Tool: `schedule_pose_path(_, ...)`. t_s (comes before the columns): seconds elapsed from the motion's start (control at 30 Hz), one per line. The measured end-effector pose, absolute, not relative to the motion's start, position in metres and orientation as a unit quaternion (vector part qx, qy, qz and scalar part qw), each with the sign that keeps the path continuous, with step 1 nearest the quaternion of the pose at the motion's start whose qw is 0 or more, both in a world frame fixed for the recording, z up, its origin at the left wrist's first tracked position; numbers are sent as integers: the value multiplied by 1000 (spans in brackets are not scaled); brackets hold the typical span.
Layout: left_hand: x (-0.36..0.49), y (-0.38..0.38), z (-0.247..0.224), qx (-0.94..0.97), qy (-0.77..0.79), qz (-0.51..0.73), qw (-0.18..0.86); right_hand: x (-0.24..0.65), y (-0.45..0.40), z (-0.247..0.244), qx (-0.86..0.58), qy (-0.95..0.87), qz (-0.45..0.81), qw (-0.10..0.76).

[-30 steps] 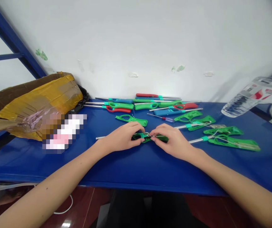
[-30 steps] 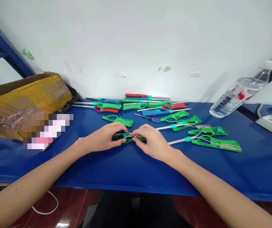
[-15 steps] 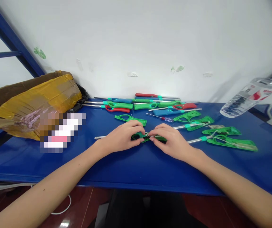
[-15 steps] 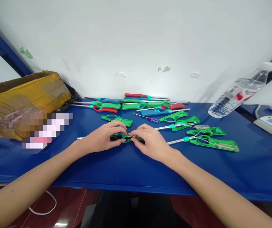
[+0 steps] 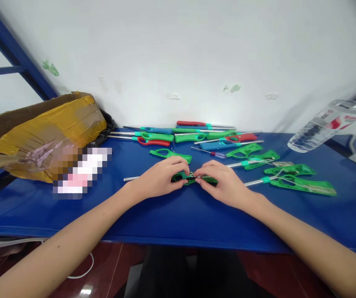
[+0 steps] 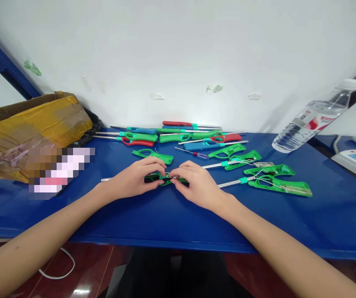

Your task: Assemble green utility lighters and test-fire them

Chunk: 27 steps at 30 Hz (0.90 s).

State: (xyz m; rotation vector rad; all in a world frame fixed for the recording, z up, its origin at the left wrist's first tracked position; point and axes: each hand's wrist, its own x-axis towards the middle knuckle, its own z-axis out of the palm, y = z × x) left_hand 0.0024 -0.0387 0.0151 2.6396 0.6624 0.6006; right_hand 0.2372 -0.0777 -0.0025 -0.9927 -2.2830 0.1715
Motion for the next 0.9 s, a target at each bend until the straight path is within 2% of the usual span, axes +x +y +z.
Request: schedule_pose_path(0.9, -3, -30, 10, 937, 237, 213, 141, 235, -79, -1, -400, -849, 101, 331)
